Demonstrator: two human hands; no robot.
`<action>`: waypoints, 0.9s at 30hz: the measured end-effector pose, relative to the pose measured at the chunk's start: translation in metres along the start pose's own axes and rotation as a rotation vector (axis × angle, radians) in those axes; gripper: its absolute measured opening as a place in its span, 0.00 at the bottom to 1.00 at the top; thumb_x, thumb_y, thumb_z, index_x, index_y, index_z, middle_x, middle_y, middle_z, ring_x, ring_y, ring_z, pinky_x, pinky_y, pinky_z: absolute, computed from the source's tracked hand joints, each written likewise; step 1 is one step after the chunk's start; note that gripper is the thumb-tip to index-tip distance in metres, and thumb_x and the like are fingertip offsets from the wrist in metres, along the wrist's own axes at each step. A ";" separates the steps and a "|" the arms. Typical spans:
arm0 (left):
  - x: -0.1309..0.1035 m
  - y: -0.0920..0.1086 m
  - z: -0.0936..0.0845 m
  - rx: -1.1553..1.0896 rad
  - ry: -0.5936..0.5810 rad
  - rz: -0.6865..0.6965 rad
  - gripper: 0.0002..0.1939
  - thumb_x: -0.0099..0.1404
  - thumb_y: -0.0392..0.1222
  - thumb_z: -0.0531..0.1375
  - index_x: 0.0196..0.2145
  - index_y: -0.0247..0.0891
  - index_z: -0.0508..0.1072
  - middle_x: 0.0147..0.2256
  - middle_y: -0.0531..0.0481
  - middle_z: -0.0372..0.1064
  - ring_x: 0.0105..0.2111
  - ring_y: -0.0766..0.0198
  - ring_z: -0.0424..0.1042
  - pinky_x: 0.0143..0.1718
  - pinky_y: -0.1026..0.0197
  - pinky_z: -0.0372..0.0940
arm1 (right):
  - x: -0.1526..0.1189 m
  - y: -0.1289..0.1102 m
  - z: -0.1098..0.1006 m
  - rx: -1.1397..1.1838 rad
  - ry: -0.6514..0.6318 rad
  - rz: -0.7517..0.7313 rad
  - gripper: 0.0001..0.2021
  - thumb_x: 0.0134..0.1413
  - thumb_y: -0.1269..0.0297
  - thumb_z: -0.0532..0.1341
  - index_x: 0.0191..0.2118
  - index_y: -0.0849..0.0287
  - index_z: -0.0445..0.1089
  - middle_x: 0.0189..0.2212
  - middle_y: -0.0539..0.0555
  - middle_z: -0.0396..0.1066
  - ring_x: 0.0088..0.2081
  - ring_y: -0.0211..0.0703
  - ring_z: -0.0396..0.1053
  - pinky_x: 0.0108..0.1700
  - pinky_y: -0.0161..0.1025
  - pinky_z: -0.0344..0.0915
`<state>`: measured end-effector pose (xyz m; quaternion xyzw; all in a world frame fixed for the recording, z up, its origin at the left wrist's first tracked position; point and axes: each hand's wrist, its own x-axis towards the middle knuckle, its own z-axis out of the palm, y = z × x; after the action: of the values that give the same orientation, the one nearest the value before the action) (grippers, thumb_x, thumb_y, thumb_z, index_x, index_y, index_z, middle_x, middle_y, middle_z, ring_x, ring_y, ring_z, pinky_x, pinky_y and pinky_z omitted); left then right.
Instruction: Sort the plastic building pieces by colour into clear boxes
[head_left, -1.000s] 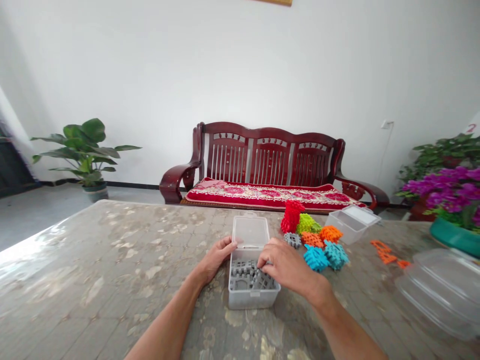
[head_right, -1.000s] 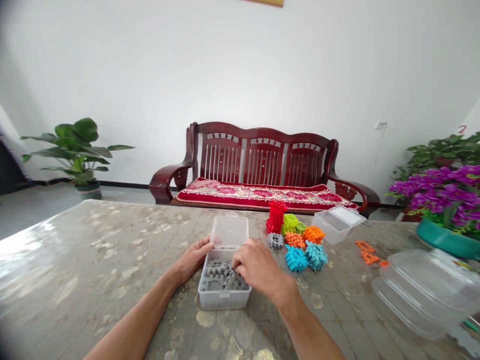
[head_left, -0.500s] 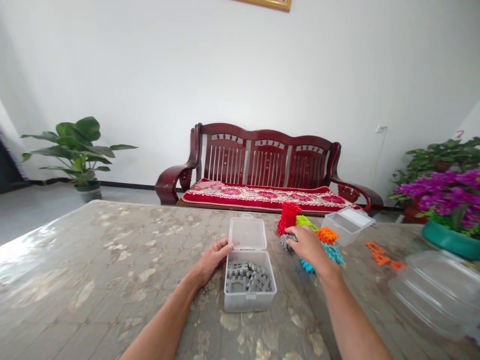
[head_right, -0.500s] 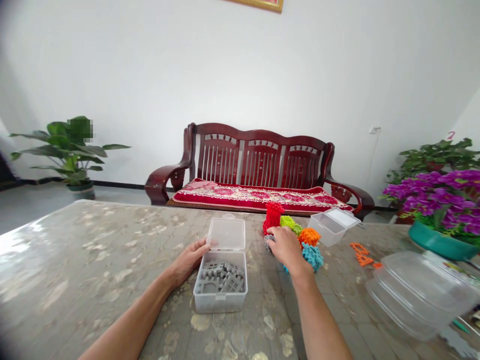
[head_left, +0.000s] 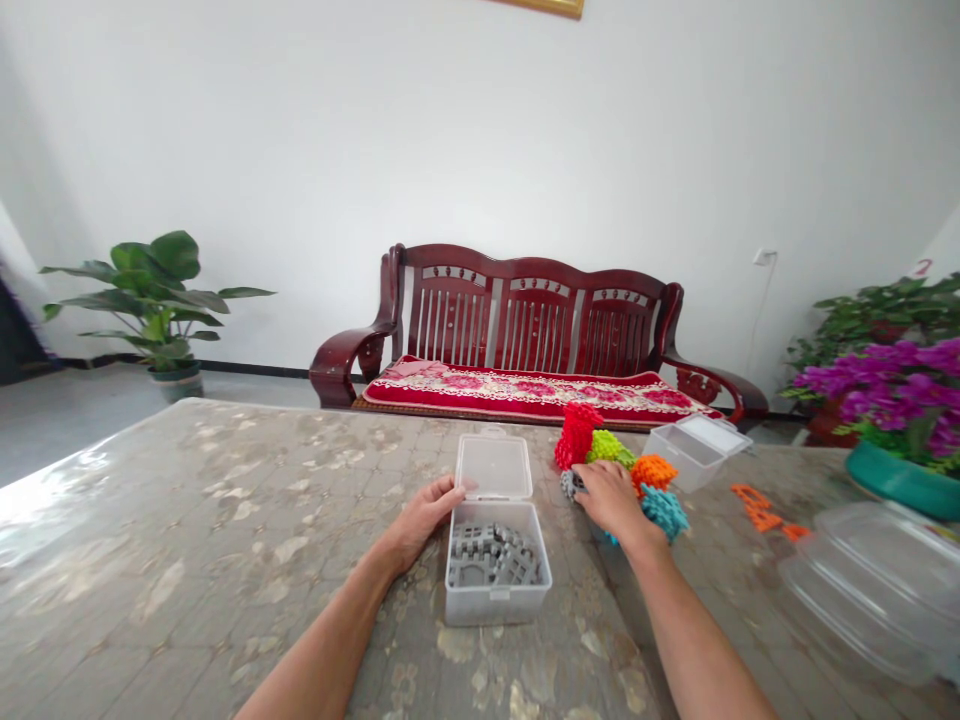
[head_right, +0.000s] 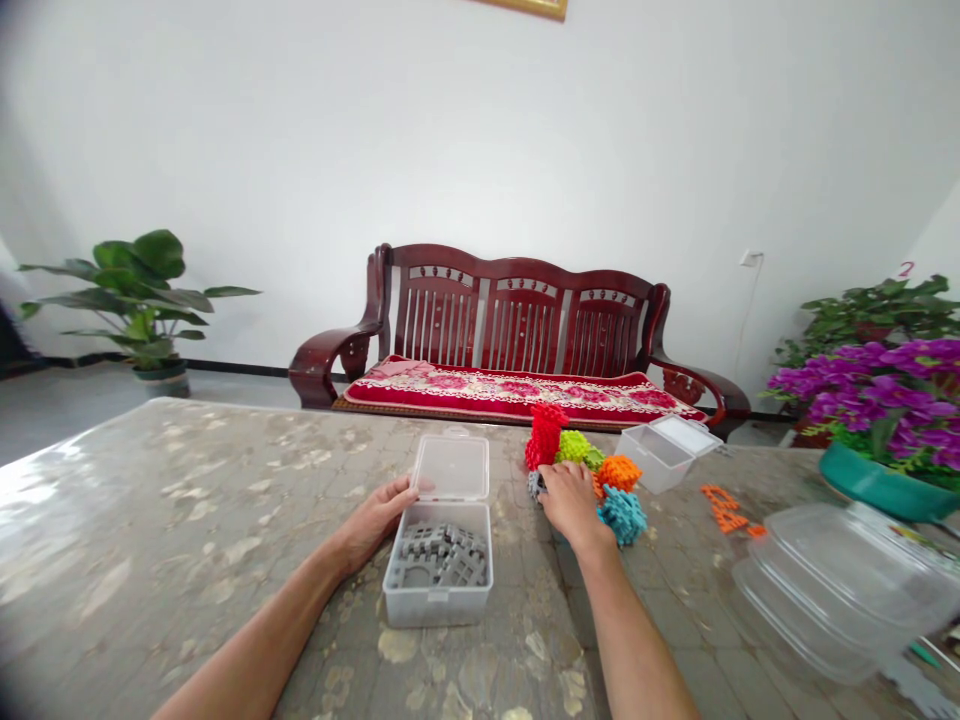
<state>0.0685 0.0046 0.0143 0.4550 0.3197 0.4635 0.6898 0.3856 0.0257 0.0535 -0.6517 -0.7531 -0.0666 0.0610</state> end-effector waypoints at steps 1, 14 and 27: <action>0.000 0.000 0.000 -0.001 0.002 0.001 0.22 0.55 0.53 0.70 0.42 0.35 0.78 0.32 0.50 0.78 0.30 0.62 0.73 0.34 0.65 0.63 | 0.001 0.000 -0.001 -0.002 0.000 0.002 0.18 0.52 0.66 0.63 0.51 0.53 0.71 0.50 0.58 0.74 0.55 0.55 0.63 0.58 0.51 0.52; 0.000 0.000 0.001 -0.016 0.019 0.011 0.22 0.53 0.54 0.71 0.39 0.35 0.78 0.30 0.50 0.77 0.28 0.61 0.72 0.33 0.64 0.63 | -0.033 -0.084 -0.084 0.658 -0.022 -0.385 0.23 0.47 0.65 0.67 0.52 0.53 0.73 0.50 0.54 0.74 0.51 0.49 0.70 0.55 0.44 0.63; 0.001 0.001 0.002 -0.010 0.015 0.052 0.22 0.52 0.53 0.72 0.39 0.35 0.79 0.29 0.53 0.75 0.27 0.65 0.68 0.32 0.65 0.60 | -0.047 -0.115 -0.075 0.572 -0.175 -0.608 0.13 0.55 0.69 0.62 0.45 0.52 0.78 0.44 0.51 0.77 0.49 0.45 0.68 0.54 0.39 0.60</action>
<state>0.0698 0.0052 0.0162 0.4564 0.3105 0.4863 0.6774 0.2787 -0.0495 0.1160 -0.3599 -0.9015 0.1857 0.1525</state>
